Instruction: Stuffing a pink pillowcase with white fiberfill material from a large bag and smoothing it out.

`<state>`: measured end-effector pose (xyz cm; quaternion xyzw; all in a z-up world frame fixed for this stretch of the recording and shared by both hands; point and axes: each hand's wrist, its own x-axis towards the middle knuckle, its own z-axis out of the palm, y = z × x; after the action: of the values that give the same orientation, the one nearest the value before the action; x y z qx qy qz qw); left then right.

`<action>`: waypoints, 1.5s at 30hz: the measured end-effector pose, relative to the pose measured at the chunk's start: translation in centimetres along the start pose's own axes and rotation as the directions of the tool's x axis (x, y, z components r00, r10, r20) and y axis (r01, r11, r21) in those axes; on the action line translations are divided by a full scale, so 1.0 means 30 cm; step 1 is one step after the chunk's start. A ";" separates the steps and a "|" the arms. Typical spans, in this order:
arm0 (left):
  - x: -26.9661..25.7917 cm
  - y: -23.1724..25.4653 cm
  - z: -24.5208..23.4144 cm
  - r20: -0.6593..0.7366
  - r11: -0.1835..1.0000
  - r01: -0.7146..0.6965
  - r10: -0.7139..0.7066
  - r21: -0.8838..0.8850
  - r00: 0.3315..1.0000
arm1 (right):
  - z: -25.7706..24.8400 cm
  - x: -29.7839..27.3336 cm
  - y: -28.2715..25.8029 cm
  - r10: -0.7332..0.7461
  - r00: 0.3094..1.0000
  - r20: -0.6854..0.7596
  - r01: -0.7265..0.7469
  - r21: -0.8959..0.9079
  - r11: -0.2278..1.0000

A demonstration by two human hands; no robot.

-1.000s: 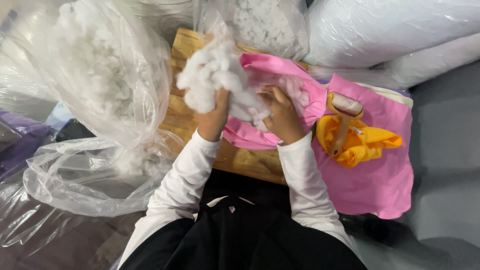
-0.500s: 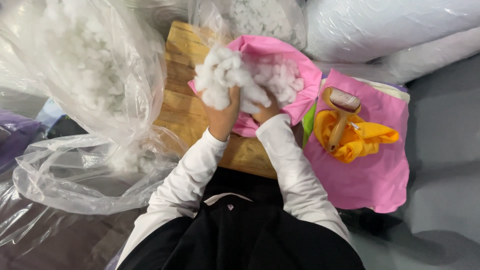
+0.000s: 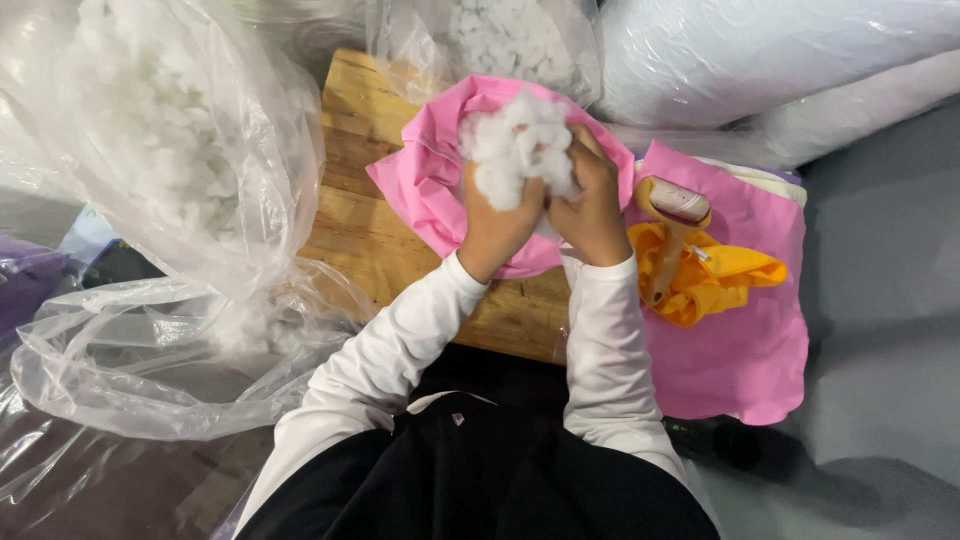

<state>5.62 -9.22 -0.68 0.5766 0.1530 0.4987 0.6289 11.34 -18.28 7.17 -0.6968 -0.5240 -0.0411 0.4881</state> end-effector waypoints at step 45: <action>0.180 0.110 -0.202 0.403 0.954 -0.095 -0.029 0.285 0.915 | 0.024 -0.045 0.130 0.038 0.999 0.011 -0.029 -0.444 0.896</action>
<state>1.95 -1.95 2.54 0.7576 0.0840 0.3509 0.5440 13.41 -18.59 3.54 -0.7989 -0.4935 -0.1444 0.3121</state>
